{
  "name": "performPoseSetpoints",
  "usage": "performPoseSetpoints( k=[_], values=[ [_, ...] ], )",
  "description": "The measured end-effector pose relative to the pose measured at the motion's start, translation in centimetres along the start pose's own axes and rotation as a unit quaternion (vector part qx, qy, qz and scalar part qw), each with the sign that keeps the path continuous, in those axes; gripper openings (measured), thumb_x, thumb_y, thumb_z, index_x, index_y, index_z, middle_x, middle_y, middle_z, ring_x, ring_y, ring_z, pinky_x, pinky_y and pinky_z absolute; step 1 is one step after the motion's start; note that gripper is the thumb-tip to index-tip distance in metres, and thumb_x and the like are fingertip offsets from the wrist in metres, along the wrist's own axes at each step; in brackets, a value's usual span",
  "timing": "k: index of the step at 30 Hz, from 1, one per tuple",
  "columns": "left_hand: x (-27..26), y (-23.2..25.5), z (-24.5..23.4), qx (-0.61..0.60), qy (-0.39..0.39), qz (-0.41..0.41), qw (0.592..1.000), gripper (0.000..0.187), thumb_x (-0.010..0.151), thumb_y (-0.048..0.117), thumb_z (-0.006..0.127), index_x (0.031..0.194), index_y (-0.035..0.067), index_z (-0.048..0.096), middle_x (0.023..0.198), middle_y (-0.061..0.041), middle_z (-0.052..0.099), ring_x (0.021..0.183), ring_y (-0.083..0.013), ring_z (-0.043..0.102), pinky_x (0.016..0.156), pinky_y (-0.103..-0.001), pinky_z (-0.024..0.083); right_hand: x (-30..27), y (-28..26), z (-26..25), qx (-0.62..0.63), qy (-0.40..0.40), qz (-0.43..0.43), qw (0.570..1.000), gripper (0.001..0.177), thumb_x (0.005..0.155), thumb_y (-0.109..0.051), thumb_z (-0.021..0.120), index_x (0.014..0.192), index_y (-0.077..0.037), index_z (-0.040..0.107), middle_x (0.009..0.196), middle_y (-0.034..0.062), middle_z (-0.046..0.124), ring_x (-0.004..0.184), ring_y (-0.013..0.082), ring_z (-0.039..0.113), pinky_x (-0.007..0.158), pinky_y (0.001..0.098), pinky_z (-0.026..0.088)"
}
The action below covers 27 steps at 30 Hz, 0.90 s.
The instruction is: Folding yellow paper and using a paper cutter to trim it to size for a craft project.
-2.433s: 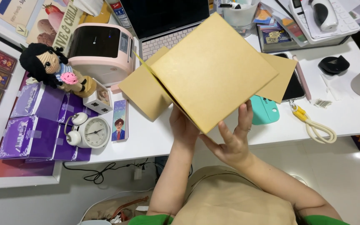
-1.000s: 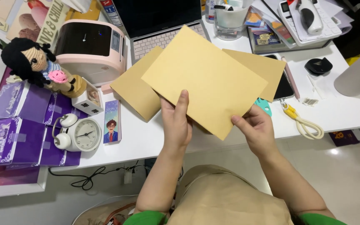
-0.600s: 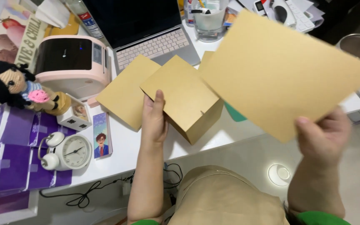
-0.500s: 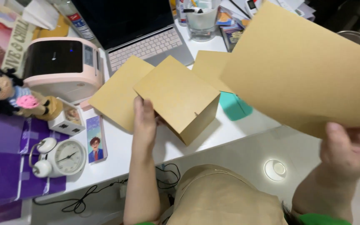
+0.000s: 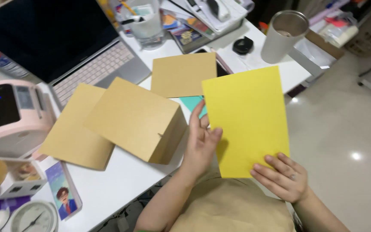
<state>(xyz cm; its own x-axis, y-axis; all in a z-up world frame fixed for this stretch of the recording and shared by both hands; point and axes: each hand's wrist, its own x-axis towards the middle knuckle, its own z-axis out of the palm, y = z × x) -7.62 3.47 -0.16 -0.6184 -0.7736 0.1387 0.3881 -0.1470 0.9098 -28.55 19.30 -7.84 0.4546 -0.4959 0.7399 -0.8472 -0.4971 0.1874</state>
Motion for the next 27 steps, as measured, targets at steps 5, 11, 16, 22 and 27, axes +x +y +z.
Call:
performPoseSetpoints(
  k=[5, 11, 16, 22, 27],
  values=[
    [2.7, -3.8, -0.3, 0.036, 0.054, 0.024, 0.998, 0.044, 0.102, 0.017, 0.06, 0.141, 0.006, 0.044, 0.123, -0.014, 0.072, 0.105, -0.0177, 0.071, 0.087, -0.03, 0.058, -2.4, -1.0, 0.6, -0.079, -0.098, 0.054, 0.991, 0.078, 0.1, -0.072, 0.065, 0.153, -0.016, 0.05, 0.158, 0.0022, 0.047, 0.149, 0.0311, 0.038, 0.125, 0.0634, 0.016],
    [3.1, -6.8, -1.8, 0.075, -0.054, 0.028, 0.995, 0.04, 0.102, 0.001, 0.055, 0.141, 0.005, 0.047, 0.117, -0.012, 0.071, 0.1, -0.0176, 0.07, 0.088, -0.039, 0.061, 0.5, 1.9, -1.3, 0.236, 0.19, 0.486, 0.82, 0.077, 0.095, -0.032, 0.064, 0.153, 0.009, 0.033, 0.16, 0.0224, 0.032, 0.145, 0.0327, 0.04, 0.126, 0.0455, 0.029],
    [2.7, -7.2, -1.8, 0.129, -0.099, 0.004, 0.987, 0.044, 0.102, 0.001, 0.055, 0.144, 0.003, 0.041, 0.118, -0.018, 0.071, 0.1, -0.0224, 0.071, 0.087, -0.041, 0.06, -0.7, 3.4, -0.2, 0.324, 0.278, 0.58, 0.693, 0.034, 0.095, 0.001, 0.067, 0.126, 0.011, 0.055, 0.107, 0.019, 0.065, 0.094, 0.0198, 0.063, 0.093, 0.0338, 0.052],
    [2.4, -4.8, 0.5, 0.36, -0.028, 0.152, 0.92, 0.064, 0.096, 0.003, 0.066, 0.151, 0.004, 0.031, 0.139, -0.03, 0.047, 0.124, -0.051, 0.055, 0.102, -0.066, 0.048, -1.3, 2.8, 0.6, 0.298, 0.288, 0.572, 0.708, 0.015, 0.091, 0.012, 0.073, 0.103, 0.012, 0.065, 0.093, 0.0199, 0.067, 0.078, 0.0181, 0.062, 0.079, 0.032, 0.055],
    [2.4, -6.2, 2.7, 0.516, -0.048, 0.372, 0.771, 0.045, 0.094, 0.019, 0.077, 0.135, 0.012, 0.061, 0.142, -0.016, 0.052, 0.138, -0.0449, 0.047, 0.12, -0.062, 0.024, -1.0, 1.1, 1.8, 0.311, 0.245, 0.525, 0.753, 0.015, 0.089, 0.009, 0.074, 0.101, 0.011, 0.066, 0.095, 0.0207, 0.068, 0.087, 0.022, 0.066, 0.078, 0.032, 0.054]
  ],
)
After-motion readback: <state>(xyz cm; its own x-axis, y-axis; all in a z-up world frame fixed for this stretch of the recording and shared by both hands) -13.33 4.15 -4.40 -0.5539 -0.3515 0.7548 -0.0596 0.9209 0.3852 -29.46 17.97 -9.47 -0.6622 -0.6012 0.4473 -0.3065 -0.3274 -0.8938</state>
